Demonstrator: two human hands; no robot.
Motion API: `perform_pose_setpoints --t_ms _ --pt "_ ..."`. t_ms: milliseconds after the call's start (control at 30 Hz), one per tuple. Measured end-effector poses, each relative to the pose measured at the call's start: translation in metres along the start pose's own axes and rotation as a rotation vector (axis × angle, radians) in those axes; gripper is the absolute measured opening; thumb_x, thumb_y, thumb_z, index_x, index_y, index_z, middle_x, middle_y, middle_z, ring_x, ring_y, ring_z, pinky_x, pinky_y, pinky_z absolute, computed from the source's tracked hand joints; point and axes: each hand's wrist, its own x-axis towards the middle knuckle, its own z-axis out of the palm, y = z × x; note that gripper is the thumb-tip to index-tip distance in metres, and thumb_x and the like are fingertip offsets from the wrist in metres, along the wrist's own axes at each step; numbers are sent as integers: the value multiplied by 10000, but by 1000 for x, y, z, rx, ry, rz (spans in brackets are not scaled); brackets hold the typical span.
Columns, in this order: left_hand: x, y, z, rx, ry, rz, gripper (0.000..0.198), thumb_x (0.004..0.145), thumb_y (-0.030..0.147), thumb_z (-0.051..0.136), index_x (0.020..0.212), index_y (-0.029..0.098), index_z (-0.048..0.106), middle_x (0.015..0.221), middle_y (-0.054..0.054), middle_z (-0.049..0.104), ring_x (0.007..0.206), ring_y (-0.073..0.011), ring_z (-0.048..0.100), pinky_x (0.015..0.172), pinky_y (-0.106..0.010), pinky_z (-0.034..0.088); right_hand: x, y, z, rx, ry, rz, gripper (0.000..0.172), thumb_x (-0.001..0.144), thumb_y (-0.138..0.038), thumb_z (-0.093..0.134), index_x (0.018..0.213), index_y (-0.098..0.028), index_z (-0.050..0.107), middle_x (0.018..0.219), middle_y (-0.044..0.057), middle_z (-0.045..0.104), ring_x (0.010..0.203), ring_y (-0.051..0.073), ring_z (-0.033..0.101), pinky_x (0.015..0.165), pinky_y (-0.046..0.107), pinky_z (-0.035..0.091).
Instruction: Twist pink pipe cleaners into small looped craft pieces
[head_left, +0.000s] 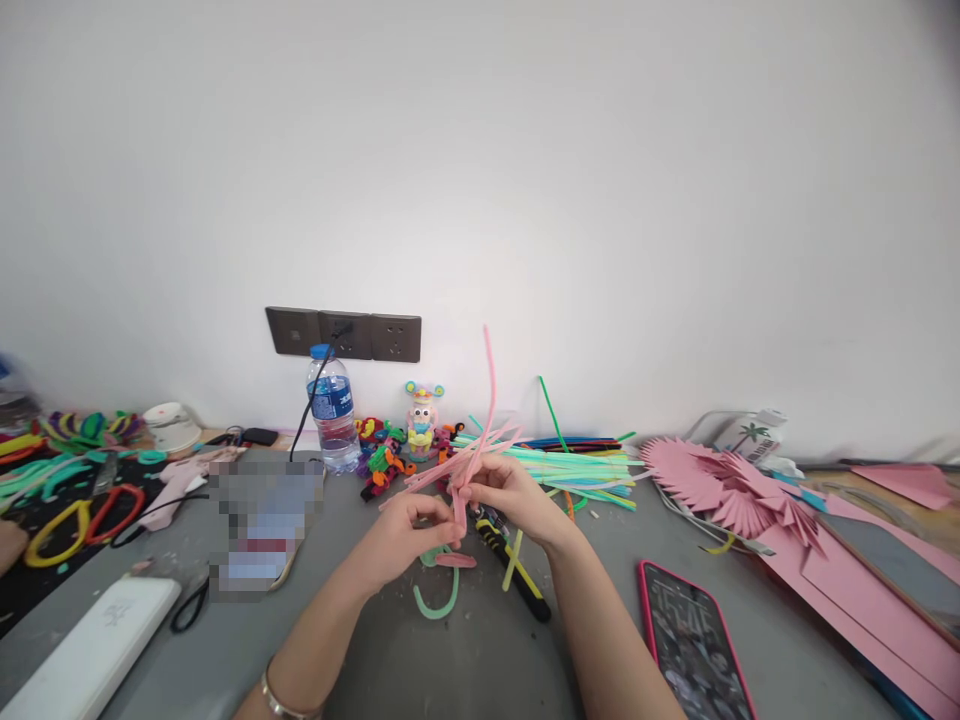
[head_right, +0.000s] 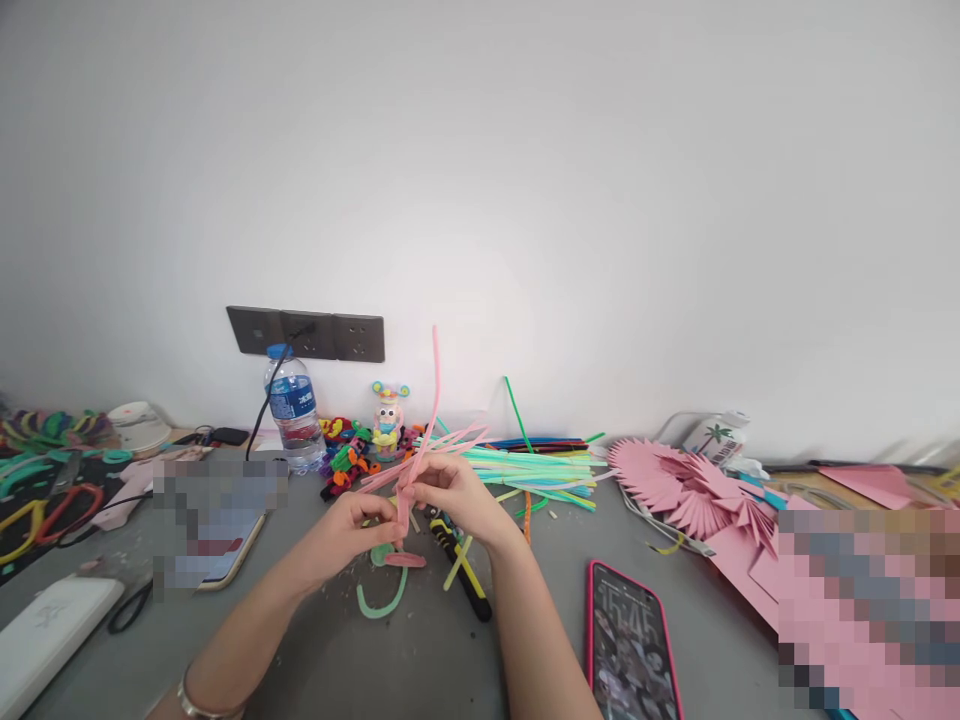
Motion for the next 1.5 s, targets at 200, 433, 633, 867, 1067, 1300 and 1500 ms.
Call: perform_pose_setpoints --t_ms 200,433,633,867,1067,1300,1500 --pt "-3 -1 -2 -5 -50 -31 200 755 327 681 647 160 705 618 8 586 574 -123 458 553 -240 352 -2 2 1 43 -55 68 138 767 -295 739 775 -168 686 762 15 678 632 129 608 579 250 466" --pt "1 -5 -1 149 89 64 226 802 358 618 720 158 686 713 -32 665 619 -153 551 567 -238 393 1 3 0 92 101 65 179 723 -288 777 823 -172 684 734 6 690 632 125 634 590 234 485" --pt "2 -6 4 527 208 155 220 880 330 527 832 196 696 713 -11 727 607 -166 625 603 -241 400 6 10 3 40 158 62 166 739 -292 756 810 -166 673 755 16 702 675 137 646 629 245 505" --pt "1 -6 1 685 202 138 333 940 263 407 772 223 691 781 -15 760 742 -212 683 675 -255 411 8 16 6 8 210 50 190 725 -320 758 764 -167 653 744 22 715 660 146 647 619 260 500" --pt "2 -9 1 658 222 155 315 932 238 422 843 223 724 830 -26 779 775 -223 702 679 -255 433 10 16 5 -19 234 61 232 696 -370 765 742 -169 660 742 31 725 653 159 648 628 284 499" --pt "2 -12 -4 649 360 166 259 918 256 476 901 210 730 836 -39 782 782 -222 711 681 -254 446 8 14 1 -45 281 105 247 690 -385 766 757 -160 690 781 49 728 722 174 654 669 284 506" --pt "1 -15 -5 693 402 257 264 913 240 486 895 205 747 804 -60 779 715 -208 708 655 -252 447 9 14 2 -8 305 109 257 675 -394 780 739 -160 693 760 40 714 707 166 646 686 286 510"
